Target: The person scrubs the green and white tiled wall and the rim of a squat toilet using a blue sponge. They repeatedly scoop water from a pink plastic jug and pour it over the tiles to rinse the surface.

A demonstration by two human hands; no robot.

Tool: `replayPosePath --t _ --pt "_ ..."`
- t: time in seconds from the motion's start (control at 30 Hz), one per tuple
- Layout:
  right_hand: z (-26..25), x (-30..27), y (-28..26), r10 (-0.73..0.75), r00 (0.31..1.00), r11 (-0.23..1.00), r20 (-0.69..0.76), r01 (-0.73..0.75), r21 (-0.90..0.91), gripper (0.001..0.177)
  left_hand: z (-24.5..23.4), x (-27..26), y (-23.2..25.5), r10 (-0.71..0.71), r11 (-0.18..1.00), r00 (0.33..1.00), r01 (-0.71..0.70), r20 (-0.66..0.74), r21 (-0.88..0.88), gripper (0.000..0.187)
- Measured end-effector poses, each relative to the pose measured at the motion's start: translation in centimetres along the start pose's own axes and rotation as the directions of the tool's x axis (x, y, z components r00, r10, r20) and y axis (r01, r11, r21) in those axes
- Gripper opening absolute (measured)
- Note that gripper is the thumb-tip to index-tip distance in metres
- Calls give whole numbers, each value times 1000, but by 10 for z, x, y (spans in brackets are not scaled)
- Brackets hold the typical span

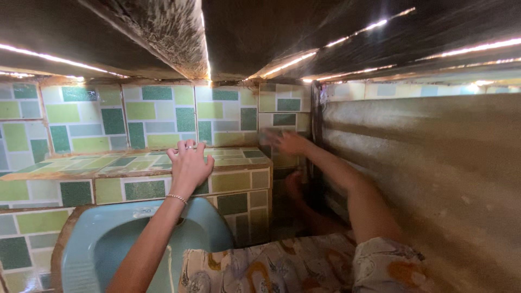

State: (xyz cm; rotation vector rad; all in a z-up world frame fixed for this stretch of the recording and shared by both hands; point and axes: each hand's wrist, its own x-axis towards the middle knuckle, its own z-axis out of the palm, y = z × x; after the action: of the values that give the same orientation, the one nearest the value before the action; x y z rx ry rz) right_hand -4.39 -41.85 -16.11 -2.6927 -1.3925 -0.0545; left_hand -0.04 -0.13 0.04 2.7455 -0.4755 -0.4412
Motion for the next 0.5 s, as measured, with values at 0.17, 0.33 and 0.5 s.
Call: replayPosePath --t 0.17,0.33,0.5 --pt "15 56 44 375 749 882 546 -469 38 84 -2 0 0 -8 1000 1000 8 3 -9 38" --pt "9 63 27 345 840 915 419 -401 49 78 -1 4 2 -25 1000 1000 26 18 -17 38" --pt "-3 66 9 -170 693 985 700 95 145 81 3 -3 0 -8 1000 1000 8 -8 5 36"
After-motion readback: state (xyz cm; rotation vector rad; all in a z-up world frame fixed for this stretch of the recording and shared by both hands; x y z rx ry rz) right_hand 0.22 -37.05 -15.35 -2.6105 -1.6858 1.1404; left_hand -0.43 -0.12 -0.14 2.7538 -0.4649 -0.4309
